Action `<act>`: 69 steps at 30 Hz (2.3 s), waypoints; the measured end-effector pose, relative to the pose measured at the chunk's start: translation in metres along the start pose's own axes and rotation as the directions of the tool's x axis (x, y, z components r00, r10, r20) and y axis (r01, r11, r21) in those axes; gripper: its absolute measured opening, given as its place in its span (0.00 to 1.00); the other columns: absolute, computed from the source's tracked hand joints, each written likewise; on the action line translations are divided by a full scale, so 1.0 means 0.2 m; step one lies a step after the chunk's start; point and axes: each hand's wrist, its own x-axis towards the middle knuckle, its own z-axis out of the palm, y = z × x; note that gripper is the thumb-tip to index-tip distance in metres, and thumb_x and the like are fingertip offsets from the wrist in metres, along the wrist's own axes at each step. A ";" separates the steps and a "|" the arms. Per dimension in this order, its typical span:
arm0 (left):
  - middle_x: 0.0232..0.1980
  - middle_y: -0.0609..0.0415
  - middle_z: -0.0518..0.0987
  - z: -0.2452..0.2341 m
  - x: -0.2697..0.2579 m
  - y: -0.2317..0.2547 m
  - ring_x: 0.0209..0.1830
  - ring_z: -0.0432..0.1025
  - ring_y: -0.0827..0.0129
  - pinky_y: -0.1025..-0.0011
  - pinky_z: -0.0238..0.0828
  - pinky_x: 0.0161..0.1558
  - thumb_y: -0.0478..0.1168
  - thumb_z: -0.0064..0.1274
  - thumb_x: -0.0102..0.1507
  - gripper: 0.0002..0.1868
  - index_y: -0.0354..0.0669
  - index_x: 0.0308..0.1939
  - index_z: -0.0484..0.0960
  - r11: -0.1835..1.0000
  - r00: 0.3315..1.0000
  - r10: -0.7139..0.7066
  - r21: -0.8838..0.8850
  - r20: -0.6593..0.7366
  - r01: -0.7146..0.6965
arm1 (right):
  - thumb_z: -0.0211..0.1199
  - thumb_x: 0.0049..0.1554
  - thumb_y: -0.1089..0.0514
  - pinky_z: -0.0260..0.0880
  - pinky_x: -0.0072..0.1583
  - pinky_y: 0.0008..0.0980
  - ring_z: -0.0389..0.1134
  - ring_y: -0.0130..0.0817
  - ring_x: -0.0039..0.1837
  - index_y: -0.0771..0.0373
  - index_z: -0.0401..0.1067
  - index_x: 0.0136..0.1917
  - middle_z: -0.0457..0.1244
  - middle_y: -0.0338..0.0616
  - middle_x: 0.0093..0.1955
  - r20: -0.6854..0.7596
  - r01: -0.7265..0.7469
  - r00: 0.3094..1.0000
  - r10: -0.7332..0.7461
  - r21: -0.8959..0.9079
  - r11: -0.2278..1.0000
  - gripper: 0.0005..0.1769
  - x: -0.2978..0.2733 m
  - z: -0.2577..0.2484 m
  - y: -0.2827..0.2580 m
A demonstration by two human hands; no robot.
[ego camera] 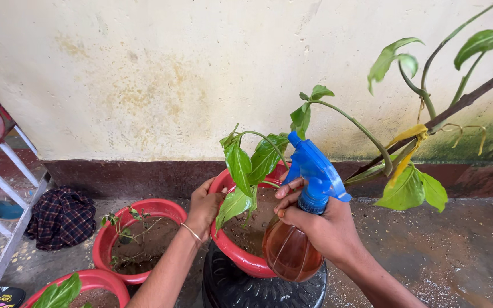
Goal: The person uses a blue spray bottle to mist the leaves of a plant in a red pot and gently rubs the wet leaves with their fingers.
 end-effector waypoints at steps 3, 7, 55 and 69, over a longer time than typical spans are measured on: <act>0.47 0.49 0.84 0.01 -0.02 0.03 0.40 0.78 0.72 0.73 0.81 0.41 0.23 0.45 0.63 0.21 0.33 0.59 0.79 0.997 0.999 -0.035 -0.066 0.024 0.037 | 0.62 0.45 0.76 0.76 0.50 0.35 0.73 0.33 0.47 0.70 0.71 0.51 0.68 0.46 0.47 0.005 -0.002 1.000 0.002 0.036 0.999 0.19 -0.01 -0.01 0.00; 0.46 0.50 0.84 0.03 -0.04 0.08 0.37 0.79 0.74 0.73 0.81 0.39 0.25 0.47 0.64 0.19 0.35 0.59 0.80 0.996 0.998 -0.052 -0.073 0.030 0.055 | 0.61 0.43 0.76 0.76 0.50 0.34 0.73 0.33 0.47 0.67 0.70 0.54 0.68 0.45 0.46 0.003 -0.028 1.000 0.028 0.071 0.997 0.23 -0.02 -0.01 -0.02; 0.71 0.36 0.72 0.77 -0.40 0.91 0.74 0.66 0.51 0.56 0.61 0.70 0.58 0.37 0.71 0.33 0.50 0.76 0.58 0.794 0.739 0.370 0.222 0.564 -0.566 | 0.65 0.42 0.76 0.74 0.48 0.33 0.71 0.29 0.45 0.65 0.67 0.44 0.67 0.42 0.43 -0.017 0.038 0.999 -0.037 0.083 0.996 0.17 -0.06 0.07 -0.04; 0.49 0.41 0.81 0.75 -0.40 1.01 0.49 0.76 0.48 0.54 0.76 0.53 0.55 0.41 0.76 0.23 0.50 0.66 0.80 0.653 0.878 0.285 0.593 0.384 -0.471 | 0.64 0.42 0.77 0.75 0.46 0.34 0.72 0.32 0.44 0.66 0.63 0.49 0.67 0.44 0.44 0.012 0.001 1.000 -0.002 0.139 0.990 0.22 -0.06 0.07 -0.01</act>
